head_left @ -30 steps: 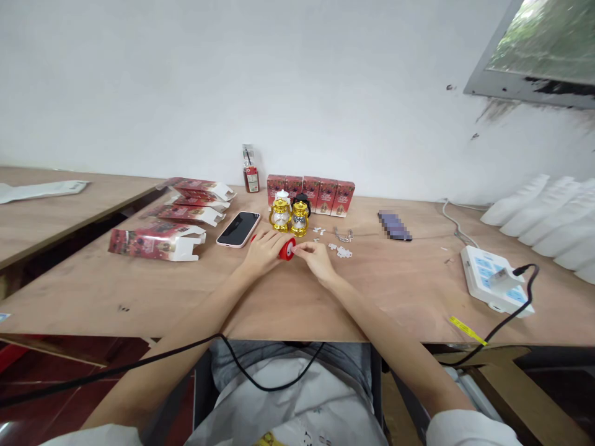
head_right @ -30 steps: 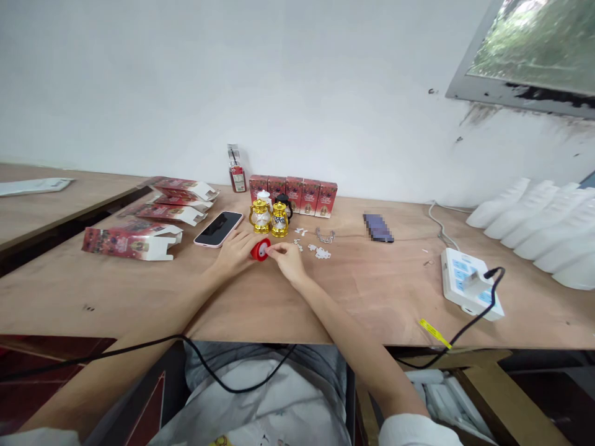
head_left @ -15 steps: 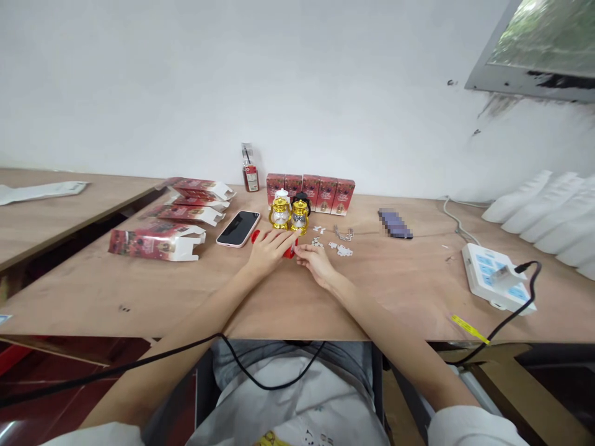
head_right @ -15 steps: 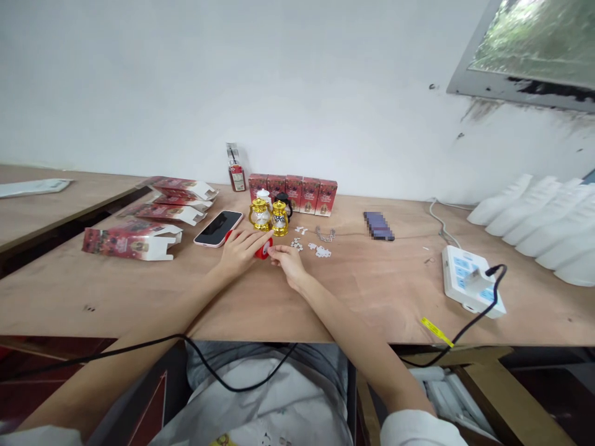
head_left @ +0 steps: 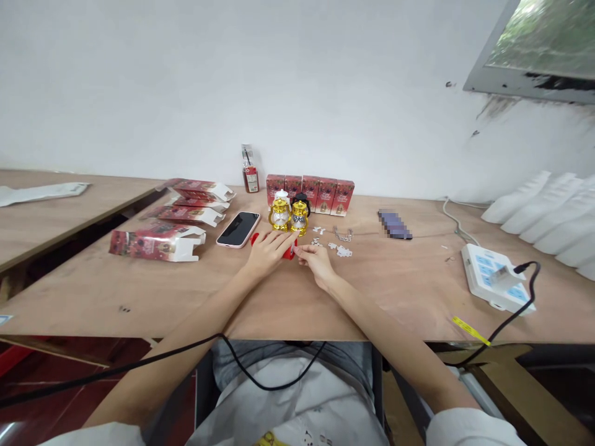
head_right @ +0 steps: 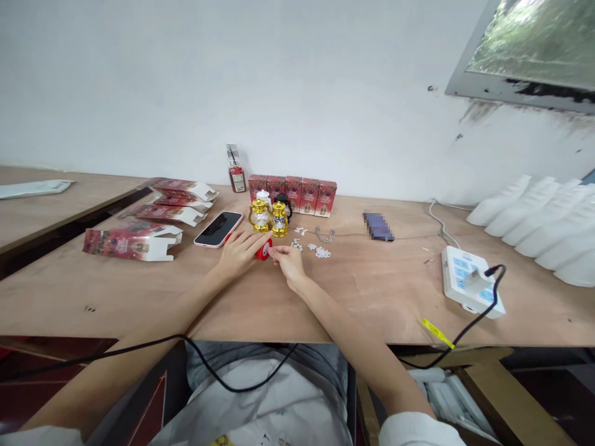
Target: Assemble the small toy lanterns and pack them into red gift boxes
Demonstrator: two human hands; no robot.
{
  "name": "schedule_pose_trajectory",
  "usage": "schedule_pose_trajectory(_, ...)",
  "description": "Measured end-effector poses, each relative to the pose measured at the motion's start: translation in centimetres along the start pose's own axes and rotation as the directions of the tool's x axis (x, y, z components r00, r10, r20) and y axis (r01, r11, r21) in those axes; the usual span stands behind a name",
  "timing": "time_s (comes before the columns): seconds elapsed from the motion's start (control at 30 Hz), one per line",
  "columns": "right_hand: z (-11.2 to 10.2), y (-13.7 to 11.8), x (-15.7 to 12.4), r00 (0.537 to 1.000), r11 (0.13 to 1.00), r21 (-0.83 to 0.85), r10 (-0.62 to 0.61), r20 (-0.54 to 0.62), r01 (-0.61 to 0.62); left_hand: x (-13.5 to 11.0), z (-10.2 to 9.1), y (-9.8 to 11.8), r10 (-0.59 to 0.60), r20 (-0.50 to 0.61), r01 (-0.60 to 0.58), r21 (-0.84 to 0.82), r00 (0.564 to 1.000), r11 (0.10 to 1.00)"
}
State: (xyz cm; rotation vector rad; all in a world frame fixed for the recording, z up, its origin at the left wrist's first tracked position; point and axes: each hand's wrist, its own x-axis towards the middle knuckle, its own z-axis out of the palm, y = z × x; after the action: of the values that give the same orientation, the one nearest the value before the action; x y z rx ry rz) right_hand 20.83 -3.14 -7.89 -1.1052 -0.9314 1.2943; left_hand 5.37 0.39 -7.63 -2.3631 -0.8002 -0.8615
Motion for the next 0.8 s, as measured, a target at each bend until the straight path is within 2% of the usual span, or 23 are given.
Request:
schedule_pose_trajectory(0.27, -0.3, 0.0, 0.3, 0.994, 0.995, 0.051, 0.079, 0.078, -0.083, 0.0, 0.0, 0.2, 0.006, -0.062, -0.007, -0.021, 0.998, 1.000)
schedule_pose_trajectory(0.53, -0.5, -0.2, 0.3, 0.986, 0.994, 0.063, 0.081, 0.149, -0.091, 0.0, 0.2, 0.2, -0.072, -0.035, 0.069, -0.064, 0.997, 0.996)
schedule_pose_trajectory(0.7, -0.3, 0.2, 0.6, 0.985, 0.999, 0.005, 0.047, 0.164, -0.048, 0.0, 0.6, -0.1, -0.090, -0.010, 0.089, -0.065, 0.996, 0.994)
schedule_pose_trajectory(0.8, -0.8, 0.1, 1.6, 0.986, 0.991, -0.123, -0.029, 0.165, 0.050, 0.1, 0.6, -0.1, -0.100, 0.015, 0.101, -0.052, 0.995, 0.994)
